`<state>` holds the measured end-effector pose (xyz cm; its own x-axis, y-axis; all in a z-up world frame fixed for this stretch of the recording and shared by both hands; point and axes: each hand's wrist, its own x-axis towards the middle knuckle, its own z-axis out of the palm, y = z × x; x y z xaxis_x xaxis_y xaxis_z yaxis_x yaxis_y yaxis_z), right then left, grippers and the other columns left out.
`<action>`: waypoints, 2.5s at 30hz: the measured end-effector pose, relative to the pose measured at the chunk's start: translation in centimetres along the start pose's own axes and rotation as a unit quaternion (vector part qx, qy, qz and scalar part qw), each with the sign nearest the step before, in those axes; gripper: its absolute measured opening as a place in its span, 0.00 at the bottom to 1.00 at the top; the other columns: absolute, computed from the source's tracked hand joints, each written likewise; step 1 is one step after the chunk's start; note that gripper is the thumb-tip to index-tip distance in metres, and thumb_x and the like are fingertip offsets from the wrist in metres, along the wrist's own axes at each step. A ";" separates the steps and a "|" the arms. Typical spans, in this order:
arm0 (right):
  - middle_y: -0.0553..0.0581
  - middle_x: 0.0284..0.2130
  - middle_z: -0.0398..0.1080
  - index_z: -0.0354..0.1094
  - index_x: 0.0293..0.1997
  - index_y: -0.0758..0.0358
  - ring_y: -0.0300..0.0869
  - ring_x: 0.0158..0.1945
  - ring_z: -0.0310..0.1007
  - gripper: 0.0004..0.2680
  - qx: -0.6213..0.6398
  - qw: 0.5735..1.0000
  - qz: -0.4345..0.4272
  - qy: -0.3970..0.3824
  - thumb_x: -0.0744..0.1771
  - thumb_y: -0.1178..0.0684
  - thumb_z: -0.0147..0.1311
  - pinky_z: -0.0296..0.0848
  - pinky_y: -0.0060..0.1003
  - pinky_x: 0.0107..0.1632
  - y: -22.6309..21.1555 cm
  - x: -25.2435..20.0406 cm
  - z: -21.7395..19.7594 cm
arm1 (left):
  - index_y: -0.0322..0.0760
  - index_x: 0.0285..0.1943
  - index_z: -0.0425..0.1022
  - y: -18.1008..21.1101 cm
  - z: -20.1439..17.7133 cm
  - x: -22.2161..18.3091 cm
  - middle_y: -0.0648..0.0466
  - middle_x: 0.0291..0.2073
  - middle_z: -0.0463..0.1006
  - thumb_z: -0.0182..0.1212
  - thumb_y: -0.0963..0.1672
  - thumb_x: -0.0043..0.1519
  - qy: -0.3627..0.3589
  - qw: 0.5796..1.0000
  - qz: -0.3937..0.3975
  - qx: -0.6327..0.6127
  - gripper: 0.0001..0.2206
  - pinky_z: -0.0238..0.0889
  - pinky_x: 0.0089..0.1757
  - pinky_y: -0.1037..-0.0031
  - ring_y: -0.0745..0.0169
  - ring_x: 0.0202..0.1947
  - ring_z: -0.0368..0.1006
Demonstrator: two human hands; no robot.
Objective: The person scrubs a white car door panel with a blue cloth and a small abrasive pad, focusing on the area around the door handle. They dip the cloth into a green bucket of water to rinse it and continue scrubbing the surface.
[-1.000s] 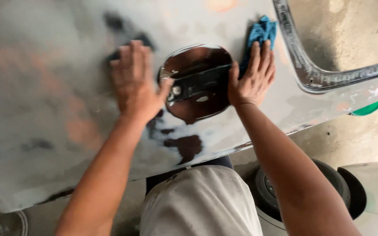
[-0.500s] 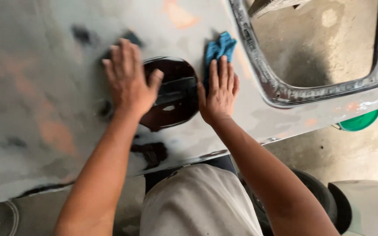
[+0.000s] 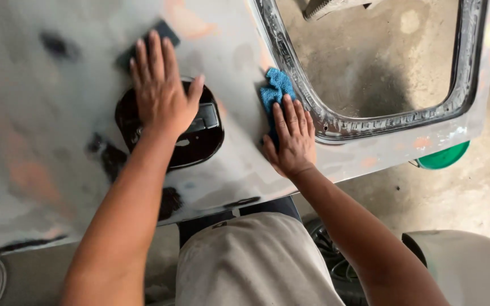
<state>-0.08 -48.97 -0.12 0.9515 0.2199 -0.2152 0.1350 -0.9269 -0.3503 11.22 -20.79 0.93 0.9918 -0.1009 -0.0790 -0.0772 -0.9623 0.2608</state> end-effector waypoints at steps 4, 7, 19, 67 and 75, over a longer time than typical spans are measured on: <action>0.65 0.78 0.40 0.46 0.78 0.61 0.60 0.80 0.38 0.29 0.016 0.999 -0.020 0.033 0.68 0.41 0.50 0.38 0.56 0.76 0.1 1.0 0.7 | 0.25 0.83 0.47 5.9 1.9 0.3 0.40 0.80 0.44 0.57 0.56 0.66 -0.019 0.995 0.080 -0.062 0.43 0.32 0.73 0.47 0.40 0.80 0.36; 0.64 0.78 0.41 0.47 0.78 0.61 0.59 0.80 0.39 0.29 0.000 1.000 -0.010 0.028 0.68 0.41 0.50 0.39 0.56 0.76 0.6 0.3 1.1 | 0.26 0.78 0.47 7.0 3.1 -2.6 0.39 0.77 0.43 0.55 0.59 0.65 -0.116 0.969 0.199 -0.086 0.42 0.29 0.68 0.45 0.36 0.76 0.34; 0.68 0.77 0.40 0.47 0.78 0.62 0.60 0.79 0.38 0.30 0.018 0.999 -0.007 0.027 0.69 0.40 0.53 0.39 0.57 0.76 1.0 0.5 1.2 | 0.26 0.82 0.41 8.6 4.1 -2.4 0.40 0.80 0.37 0.47 0.62 0.68 -0.115 0.981 0.130 -0.085 0.45 0.28 0.72 0.43 0.36 0.80 0.31; 0.64 0.78 0.42 0.48 0.78 0.62 0.60 0.79 0.40 0.29 0.030 0.999 -0.022 0.040 0.68 0.40 0.51 0.42 0.57 0.76 0.6 0.1 0.9 | 0.25 0.84 0.41 8.8 2.9 1.2 0.39 0.82 0.37 0.36 0.64 0.73 -0.069 0.997 -0.038 0.030 0.45 0.34 0.74 0.45 0.35 0.81 0.31; 0.63 0.77 0.42 0.48 0.78 0.63 0.60 0.79 0.39 0.30 0.024 0.999 -0.019 0.044 0.68 0.40 0.51 0.40 0.58 0.76 1.0 0.4 1.5 | 0.32 0.82 0.40 9.9 4.1 -5.4 0.42 0.80 0.35 0.44 0.67 0.65 -0.142 0.986 0.087 -0.006 0.48 0.32 0.72 0.48 0.40 0.79 0.29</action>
<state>0.06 -49.37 -1.96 0.9670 0.2245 -0.1203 0.1598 -0.9025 -0.3998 4.68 -30.78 -0.06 0.8953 -0.3319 -0.2971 -0.2399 -0.9212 0.3062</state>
